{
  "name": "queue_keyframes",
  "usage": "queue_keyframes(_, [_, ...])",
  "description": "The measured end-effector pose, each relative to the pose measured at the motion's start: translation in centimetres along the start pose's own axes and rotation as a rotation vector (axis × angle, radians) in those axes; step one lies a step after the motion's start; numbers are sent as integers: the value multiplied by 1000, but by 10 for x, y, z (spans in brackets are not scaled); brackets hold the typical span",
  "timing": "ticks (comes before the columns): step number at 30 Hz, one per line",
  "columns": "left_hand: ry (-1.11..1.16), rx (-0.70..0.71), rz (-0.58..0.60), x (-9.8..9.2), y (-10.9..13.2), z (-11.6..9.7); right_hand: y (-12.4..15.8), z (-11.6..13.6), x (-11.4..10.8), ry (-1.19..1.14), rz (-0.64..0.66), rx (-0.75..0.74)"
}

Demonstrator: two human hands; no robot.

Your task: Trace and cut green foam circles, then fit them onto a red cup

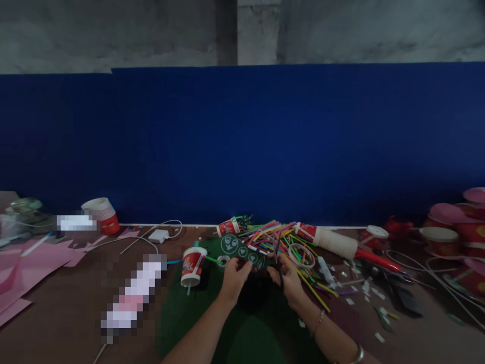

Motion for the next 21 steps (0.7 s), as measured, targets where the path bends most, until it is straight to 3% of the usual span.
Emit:
queue_keyframes(4, [149,-3,-65,-2,1,-2,2,4,2,56,13,14])
queue_keyframes(8, [217,106,-198,-8,5,-14,10,0,20,129,245,64])
queue_keyframes(11, [243,76,-236,-8,8,-15,17,-7,31,179,360,131])
queue_keyframes(21, [145,-160,-183,2,18,5,17,-7,33,167,303,78])
Point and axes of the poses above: each hand's wrist, its own y-axis away from the middle knuckle, its own x-axis out of the palm, z = x × y, the point moved 6 cm from there along -y, towards the middle knuckle, and after that the axes turned 3 degrees about -y, right-handed, at the moved point
